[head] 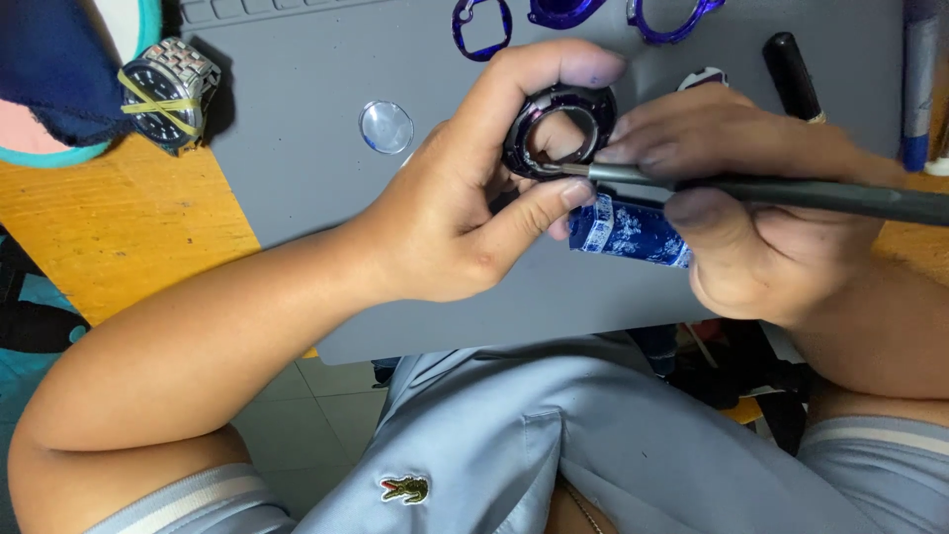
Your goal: Assembling a watch by fitting internal components into the case using a precision tool on a repair mat.
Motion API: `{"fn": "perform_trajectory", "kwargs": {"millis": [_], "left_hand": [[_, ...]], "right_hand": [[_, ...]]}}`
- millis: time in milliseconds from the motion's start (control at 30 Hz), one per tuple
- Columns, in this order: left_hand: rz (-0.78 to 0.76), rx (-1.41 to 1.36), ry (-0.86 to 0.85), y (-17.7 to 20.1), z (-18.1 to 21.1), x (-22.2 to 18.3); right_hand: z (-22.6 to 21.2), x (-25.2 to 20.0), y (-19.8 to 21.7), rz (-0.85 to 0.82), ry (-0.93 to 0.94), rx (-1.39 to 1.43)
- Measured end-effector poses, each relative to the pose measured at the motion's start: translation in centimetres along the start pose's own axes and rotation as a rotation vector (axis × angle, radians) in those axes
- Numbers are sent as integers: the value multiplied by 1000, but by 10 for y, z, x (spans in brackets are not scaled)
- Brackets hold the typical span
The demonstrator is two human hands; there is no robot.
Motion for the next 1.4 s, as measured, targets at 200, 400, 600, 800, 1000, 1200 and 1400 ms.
{"fn": "perform_trajectory", "kwargs": {"millis": [200,400,600,800,1000,1200,1400], "left_hand": [[78,164,-171,-5,-3,-7],[-70,-98,-42,-3,-3,-9],[-130,93,-114,-5,-2,-4],[-121,165,-2,-8,2,-3],[-120,74,-64,-8,5,2],[117,-254,37,-5,0,2],[176,-295,-73,-8,-3,1]], "right_hand": [[6,2,-1,361,281,-181],[-2,-10,19,-157,-26,-167],[-13,3,4,-59,110,-381],[-11,3,5,-61,89,-355],[-21,8,12,-87,-36,-193],[19,-17,16,315,6,74],[-13,-1,13,47,-130,251]]}}
Point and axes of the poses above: each hand's wrist, its own x-axis towards the middle knuckle, its own y-axis out of the back of the hand, z = x × y, the point moved 1 cm from there along x, towards the middle knuckle, and after that the axes turned 13 degrees about -x, right-handed, at the moved point
